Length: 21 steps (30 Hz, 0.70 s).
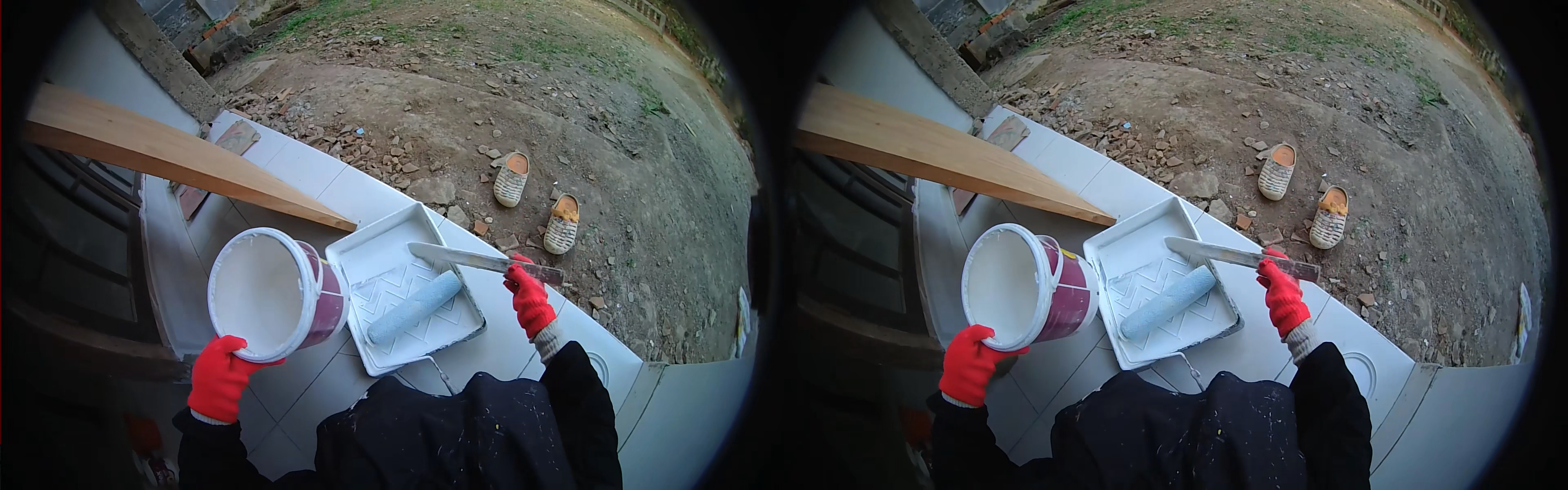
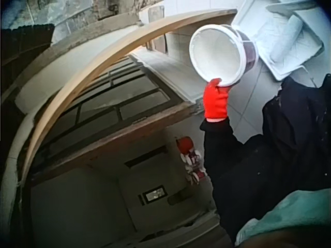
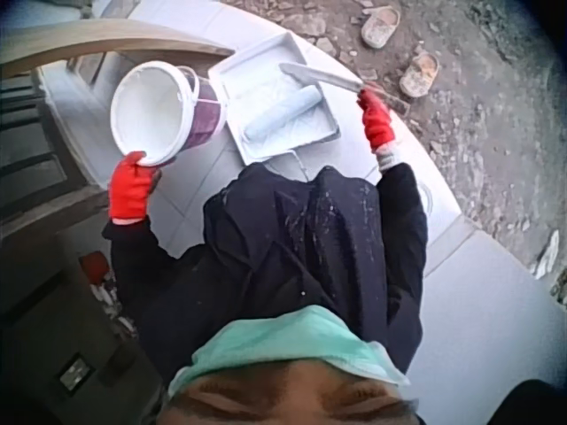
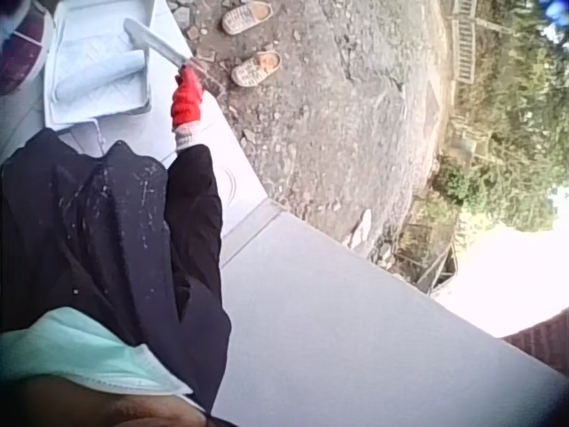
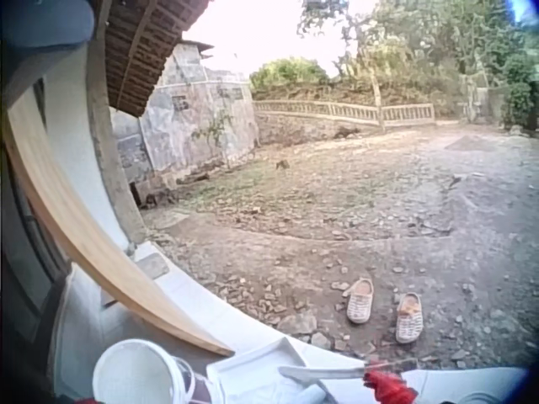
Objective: The person prepares paint for a project by opening a container of white paint and stirring it with a wooden stick.
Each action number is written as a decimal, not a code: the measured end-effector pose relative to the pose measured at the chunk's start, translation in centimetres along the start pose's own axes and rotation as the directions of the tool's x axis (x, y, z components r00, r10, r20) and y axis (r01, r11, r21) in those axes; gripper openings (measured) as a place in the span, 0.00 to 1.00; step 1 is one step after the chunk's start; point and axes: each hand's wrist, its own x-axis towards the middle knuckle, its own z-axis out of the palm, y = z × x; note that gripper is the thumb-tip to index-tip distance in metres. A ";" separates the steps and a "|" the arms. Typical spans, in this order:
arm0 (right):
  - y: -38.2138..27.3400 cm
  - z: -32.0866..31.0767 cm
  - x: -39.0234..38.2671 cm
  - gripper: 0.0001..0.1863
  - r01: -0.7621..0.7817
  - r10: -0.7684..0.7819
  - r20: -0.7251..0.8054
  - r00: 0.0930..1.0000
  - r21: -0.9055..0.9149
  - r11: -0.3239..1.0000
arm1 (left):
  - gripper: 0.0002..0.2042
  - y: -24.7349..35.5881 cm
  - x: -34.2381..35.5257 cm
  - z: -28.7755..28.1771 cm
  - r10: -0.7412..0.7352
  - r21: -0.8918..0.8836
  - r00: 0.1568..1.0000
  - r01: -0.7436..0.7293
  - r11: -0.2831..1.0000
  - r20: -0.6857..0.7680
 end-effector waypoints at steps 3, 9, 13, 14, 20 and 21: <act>2.6 1.7 -0.4 0.18 -0.048 0.049 -0.012 0.999 0.074 0.996 | 0.18 -4.8 0.1 0.4 -0.247 -0.452 0.961 0.168 0.876 -0.121; 7.7 3.7 2.3 0.18 -0.110 0.122 -0.061 0.991 0.174 0.979 | 0.11 -11.3 1.4 3.1 -0.415 -0.499 0.898 0.294 0.815 -0.149; 9.1 5.6 2.0 0.20 -0.048 0.052 -0.067 0.996 0.068 0.997 | 0.09 -13.5 2.9 3.6 -0.477 -0.158 0.879 0.471 0.868 0.000; 8.8 6.7 1.9 0.19 -0.075 0.082 -0.101 0.992 0.068 0.995 | 0.08 -15.6 2.8 4.3 -0.501 -0.513 0.865 0.438 0.738 0.018; 8.9 10.1 4.0 0.19 -0.040 0.034 -0.212 0.977 -0.025 0.999 | 0.05 -17.9 4.9 5.1 -0.433 -0.578 0.902 0.355 0.735 0.004; 8.2 10.8 3.4 0.20 -0.154 0.123 -0.244 0.962 -0.111 0.982 | 0.05 -18.0 5.0 5.0 -0.462 -0.685 0.887 0.350 0.640 0.022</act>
